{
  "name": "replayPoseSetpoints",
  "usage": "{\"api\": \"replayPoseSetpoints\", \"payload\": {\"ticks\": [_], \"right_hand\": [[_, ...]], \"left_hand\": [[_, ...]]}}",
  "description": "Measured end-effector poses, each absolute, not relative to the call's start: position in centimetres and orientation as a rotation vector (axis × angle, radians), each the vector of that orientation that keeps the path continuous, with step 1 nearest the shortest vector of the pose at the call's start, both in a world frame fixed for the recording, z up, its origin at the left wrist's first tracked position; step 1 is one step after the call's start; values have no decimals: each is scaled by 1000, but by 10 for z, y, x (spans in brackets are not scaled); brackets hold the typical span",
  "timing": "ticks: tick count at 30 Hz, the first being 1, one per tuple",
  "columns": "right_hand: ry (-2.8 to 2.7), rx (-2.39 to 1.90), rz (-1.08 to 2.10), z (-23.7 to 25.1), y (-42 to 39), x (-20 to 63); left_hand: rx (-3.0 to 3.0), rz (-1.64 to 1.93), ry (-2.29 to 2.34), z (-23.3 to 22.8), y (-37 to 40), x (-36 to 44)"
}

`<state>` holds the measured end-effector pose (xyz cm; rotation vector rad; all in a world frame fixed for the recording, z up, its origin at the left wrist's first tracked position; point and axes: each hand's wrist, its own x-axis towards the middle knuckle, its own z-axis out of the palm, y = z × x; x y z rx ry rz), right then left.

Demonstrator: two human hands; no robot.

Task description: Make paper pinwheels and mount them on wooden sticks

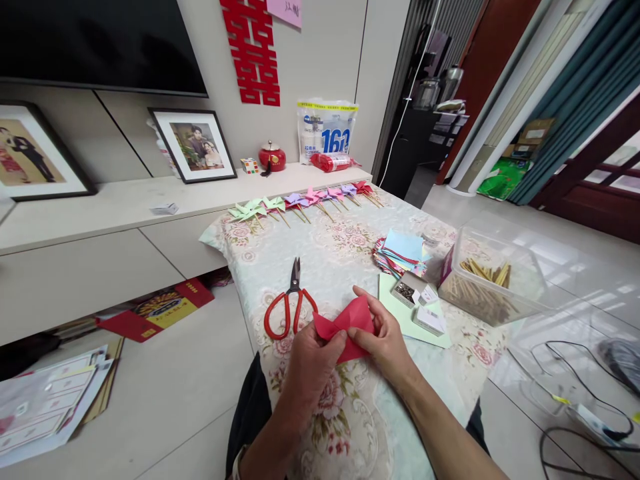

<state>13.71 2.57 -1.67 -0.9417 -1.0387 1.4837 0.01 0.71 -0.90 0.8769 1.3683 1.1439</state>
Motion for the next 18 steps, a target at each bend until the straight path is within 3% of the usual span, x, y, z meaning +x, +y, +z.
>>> {"api": "replayPoseSetpoints", "payload": {"ticks": [6,12,18], "right_hand": [[-1046,-878,1496,-22,27,141],[-1125,-878,1142,-25,30,148],[-1656,-854,807,-21,26,149]], "left_hand": [[857,1106,1335,-6,10,-10],[710,1123,1136,-3,17,-28],[694,1077,1065,-4,25,-40]]}}
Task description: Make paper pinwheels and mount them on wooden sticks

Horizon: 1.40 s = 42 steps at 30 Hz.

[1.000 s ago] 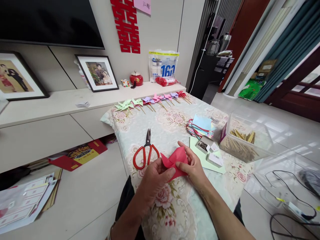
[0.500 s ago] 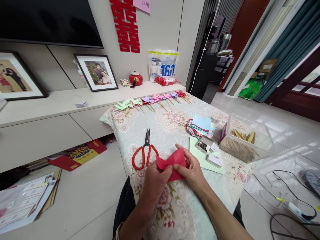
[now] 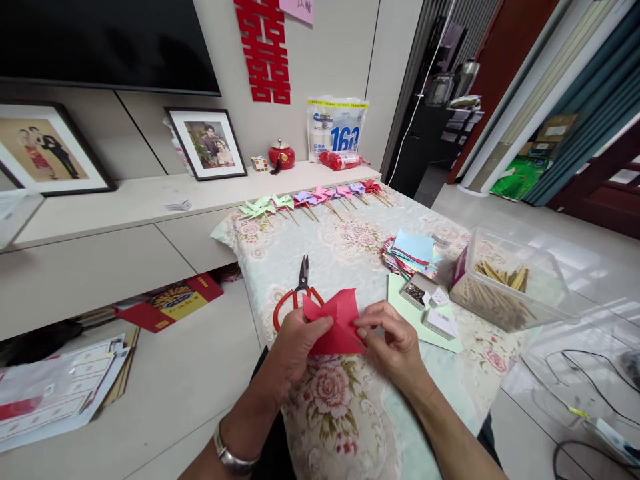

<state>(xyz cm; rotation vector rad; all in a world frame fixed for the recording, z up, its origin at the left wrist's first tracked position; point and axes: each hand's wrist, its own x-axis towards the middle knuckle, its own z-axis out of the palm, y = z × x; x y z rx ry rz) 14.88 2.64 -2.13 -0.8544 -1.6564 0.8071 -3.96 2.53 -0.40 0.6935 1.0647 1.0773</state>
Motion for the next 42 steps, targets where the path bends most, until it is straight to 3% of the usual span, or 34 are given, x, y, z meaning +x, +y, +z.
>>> {"api": "replayPoseSetpoints", "payload": {"ticks": [18,42], "right_hand": [[-1913,-761,939,-15,24,148],[-1758,-1110,1144,-17,24,144]], "left_hand": [[960,1044,1293,-3,30,-39],[995,956,1348,9,19,-26]]}}
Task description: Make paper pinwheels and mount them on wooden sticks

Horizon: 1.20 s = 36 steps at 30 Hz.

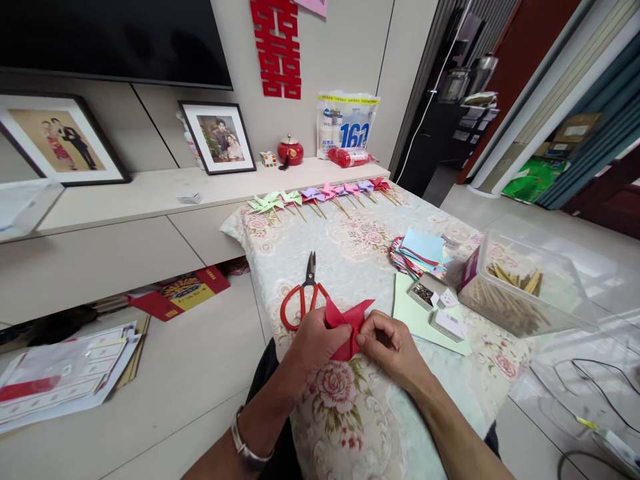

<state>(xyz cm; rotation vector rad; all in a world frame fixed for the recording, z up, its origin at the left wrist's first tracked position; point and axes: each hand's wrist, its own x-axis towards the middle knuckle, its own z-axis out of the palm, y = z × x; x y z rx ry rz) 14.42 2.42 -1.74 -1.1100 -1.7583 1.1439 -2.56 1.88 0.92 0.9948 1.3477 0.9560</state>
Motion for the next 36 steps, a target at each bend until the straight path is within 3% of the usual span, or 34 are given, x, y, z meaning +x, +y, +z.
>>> {"api": "replayPoseSetpoints", "payload": {"ticks": [36], "right_hand": [[-1721,-1156,1119,-24,25,143]], "left_hand": [[1040,940,1378,2,20,-23]]}}
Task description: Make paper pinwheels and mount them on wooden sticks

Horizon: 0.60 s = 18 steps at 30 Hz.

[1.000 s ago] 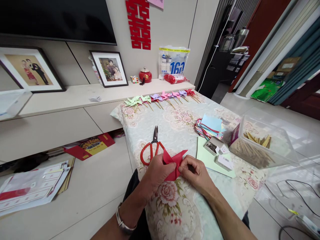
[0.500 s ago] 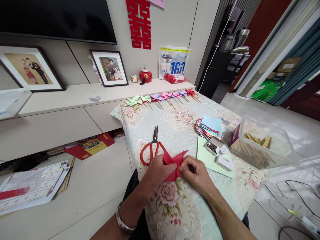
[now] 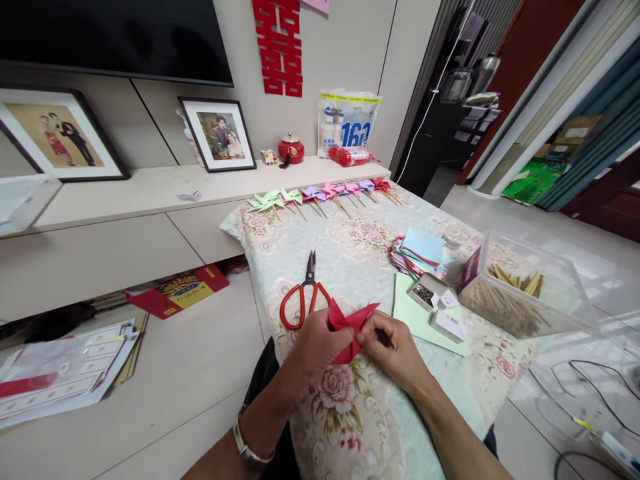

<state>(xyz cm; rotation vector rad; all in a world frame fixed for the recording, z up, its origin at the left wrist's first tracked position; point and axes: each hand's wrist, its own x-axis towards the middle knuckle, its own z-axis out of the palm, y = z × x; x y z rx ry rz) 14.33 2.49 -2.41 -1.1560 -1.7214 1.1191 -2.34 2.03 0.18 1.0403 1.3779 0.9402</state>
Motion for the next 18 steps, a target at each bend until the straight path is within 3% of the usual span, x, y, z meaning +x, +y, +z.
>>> {"api": "replayPoseSetpoints", "payload": {"ticks": [9,15,18], "right_hand": [[-1714,-1126,1135,-20,25,144],[-1369,-1039,928,-23,29,157],[-1229,-935,1073,-25,31,162]], "left_hand": [[1085,917,1413,5,19,-24],[1049,800,1237,4,24,-39],[1124,648,1186,8,31,-50]]}}
